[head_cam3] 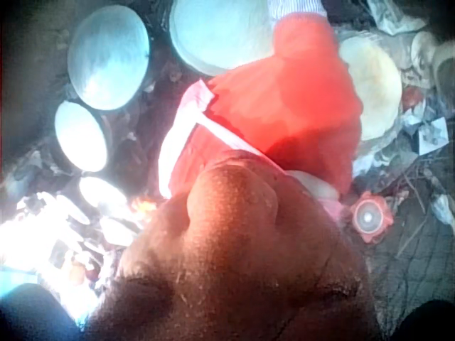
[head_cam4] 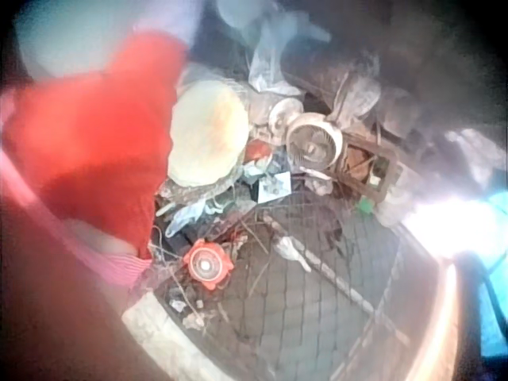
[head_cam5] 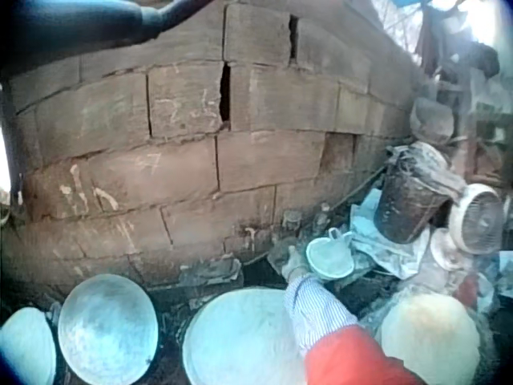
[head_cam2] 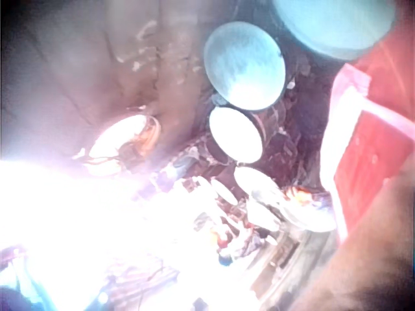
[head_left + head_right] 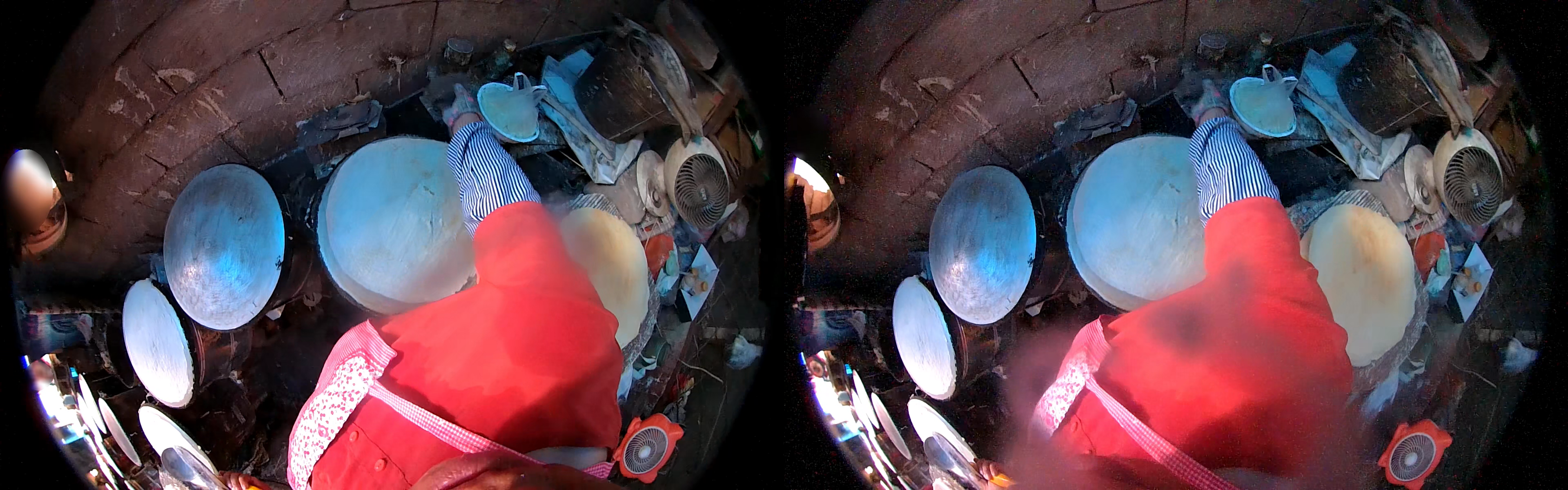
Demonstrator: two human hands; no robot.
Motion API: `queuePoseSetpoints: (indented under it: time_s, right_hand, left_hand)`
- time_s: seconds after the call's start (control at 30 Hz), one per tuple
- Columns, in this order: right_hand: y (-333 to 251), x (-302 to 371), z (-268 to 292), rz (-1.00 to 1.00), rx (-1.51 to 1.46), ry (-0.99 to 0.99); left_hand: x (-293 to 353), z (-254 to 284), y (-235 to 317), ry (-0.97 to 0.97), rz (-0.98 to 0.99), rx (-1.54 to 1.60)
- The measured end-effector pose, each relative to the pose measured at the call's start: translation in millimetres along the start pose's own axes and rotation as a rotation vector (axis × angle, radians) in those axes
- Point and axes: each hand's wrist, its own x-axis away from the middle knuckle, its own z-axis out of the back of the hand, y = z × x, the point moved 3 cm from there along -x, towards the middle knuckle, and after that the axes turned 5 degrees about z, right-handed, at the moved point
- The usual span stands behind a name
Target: The person scoops white batter from a metal bowl and pours it onto a large, hot, circular griddle. They use a flat metal spatula to spread the batter into a thin, even layer. Once cooked, the person lifts the crepe and places it onto a stack of finished crepes. This process is repeated continuously throughout the video.
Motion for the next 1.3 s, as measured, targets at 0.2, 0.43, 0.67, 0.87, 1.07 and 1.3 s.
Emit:
queuePoseSetpoints:
  time_s: [0.2,0.43,0.67,0.87,1.07,1.3]
  right_hand:
    - [16.0,-6.3,-11.0,-0.028,-0.040,-0.088]
    - [-6.8,0.5,11.1,-0.015,-0.342,-0.084]
    - [-117.7,169.2,52.9,0.247,-1.630,-0.773]
    - [-334.3,445.3,159.6,2.109,-1.227,-0.556]
    - [-424.8,652.3,137.3,2.554,-0.361,-0.369]
    - [-444.2,748.7,148.0,2.506,-0.664,-0.591]
  left_hand:
    - [-5.5,-20.0,-16.9,0.010,0.032,-0.015]
    - [15.6,-19.6,0.0,-0.017,0.021,0.045]
    - [80.4,1.0,44.3,-0.089,-0.077,0.228]
    - [91.6,0.6,27.4,-0.022,0.016,0.273]
    - [82.0,32.8,44.4,0.141,-0.026,0.251]
    - [183.2,84.5,89.3,0.192,-0.213,0.244]
